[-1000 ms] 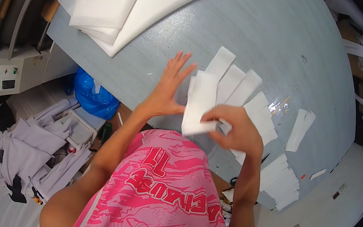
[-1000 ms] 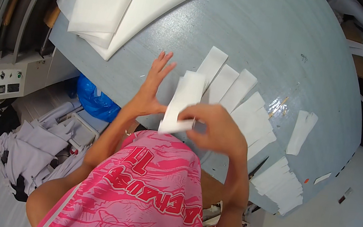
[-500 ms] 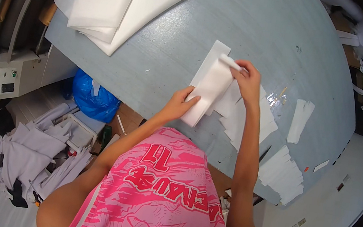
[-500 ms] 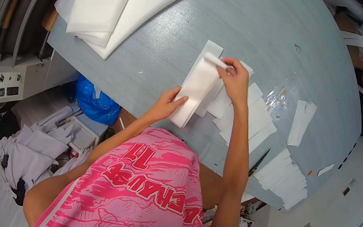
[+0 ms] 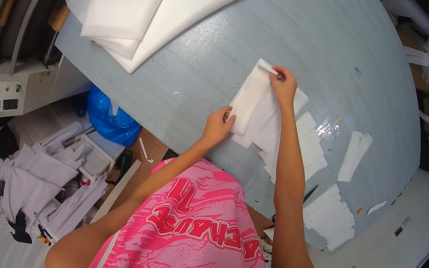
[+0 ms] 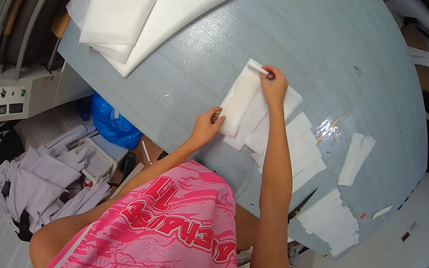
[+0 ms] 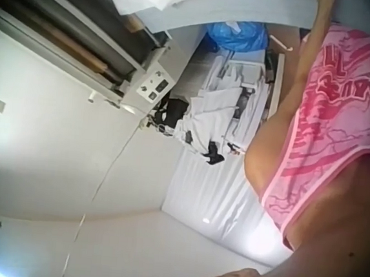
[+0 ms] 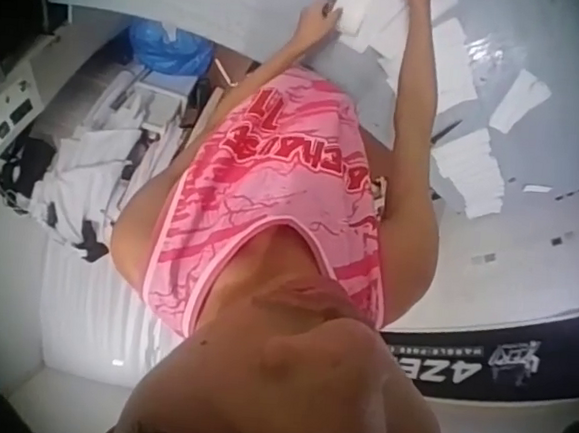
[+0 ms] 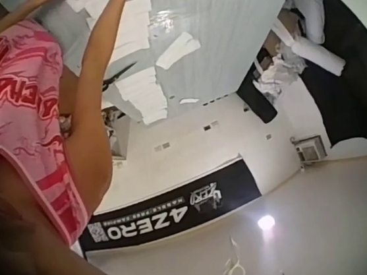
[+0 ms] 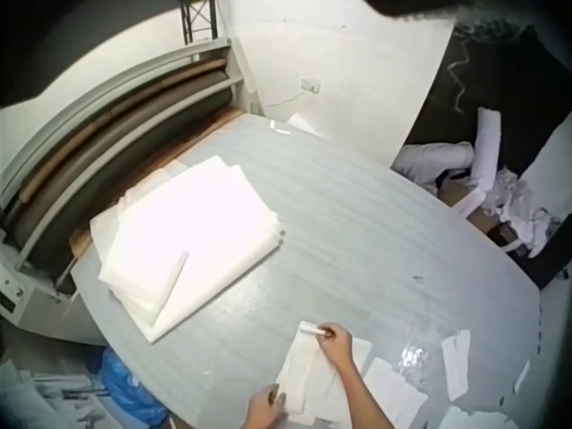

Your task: Cutting strips of white fabric from a larger piece using scissors and folding them into a stack.

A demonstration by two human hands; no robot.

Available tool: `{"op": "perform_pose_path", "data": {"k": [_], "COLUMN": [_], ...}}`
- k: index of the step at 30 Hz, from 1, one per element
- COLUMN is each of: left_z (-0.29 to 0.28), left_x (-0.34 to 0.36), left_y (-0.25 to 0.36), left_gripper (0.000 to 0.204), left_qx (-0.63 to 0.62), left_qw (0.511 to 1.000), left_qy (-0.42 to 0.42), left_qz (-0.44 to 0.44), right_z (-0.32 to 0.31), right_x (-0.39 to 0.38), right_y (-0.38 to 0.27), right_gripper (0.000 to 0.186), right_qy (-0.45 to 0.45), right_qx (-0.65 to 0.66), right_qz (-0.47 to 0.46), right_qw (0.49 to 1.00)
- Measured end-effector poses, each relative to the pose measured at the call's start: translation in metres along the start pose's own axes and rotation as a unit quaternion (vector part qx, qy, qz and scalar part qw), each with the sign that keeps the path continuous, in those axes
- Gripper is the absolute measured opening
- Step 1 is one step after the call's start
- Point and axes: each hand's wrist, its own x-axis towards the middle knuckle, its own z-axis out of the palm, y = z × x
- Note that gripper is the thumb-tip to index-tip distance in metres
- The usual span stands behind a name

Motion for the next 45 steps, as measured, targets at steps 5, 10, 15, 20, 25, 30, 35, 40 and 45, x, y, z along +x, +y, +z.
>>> {"op": "perform_pose_path", "data": {"k": [5,10,15,20,25,30,35,40,45], "left_z": [-0.009,-0.014,-0.029,-0.053,-0.015,0.028,0.044,0.05,0.054], "left_x": [-0.009,0.014,0.073,0.071,0.015,-0.017,-0.018,-0.043,-0.044], "left_y": [0.008,0.013,0.057,0.082,0.034,0.001,-0.015,0.014,0.014], "left_gripper": [0.042,0.064,0.094,0.059,0.032,0.028,0.042,0.054,0.058], "left_qx": [0.112,0.165,-0.042,-0.06,-0.174,-0.188,-0.036,0.221,0.279], "left_qw": [0.992,0.977,0.977,0.937,0.932,0.954,0.989,0.963,0.945], "left_qy": [0.043,0.075,-0.049,-0.339,-0.318,-0.227,-0.137,0.007,0.026], "left_qz": [0.038,0.108,0.202,0.058,-0.008,-0.061,-0.043,0.154,0.167], "right_z": [0.003,-0.011,-0.057,-0.109,-0.125,-0.083,-0.057,-0.05,-0.054], "right_x": [0.007,0.01,-0.039,-0.064,-0.044,-0.03,-0.035,-0.052,-0.048], "right_y": [0.003,-0.021,-0.083,-0.123,-0.065,0.034,0.057,0.03,0.023], "right_gripper": [0.028,0.023,0.017,0.034,0.04,0.036,0.034,0.035,0.03], "right_qy": [0.064,-0.108,-0.245,-0.232,-0.125,-0.126,-0.021,0.027,0.055], "right_qx": [-0.073,-0.074,0.109,0.308,0.243,0.134,-0.007,-0.142,-0.181], "right_qz": [-0.076,-0.021,0.008,0.037,0.097,0.089,0.022,0.004,-0.015], "right_qw": [0.992,0.991,0.963,0.922,0.957,0.979,1.0,0.99,0.982]}}
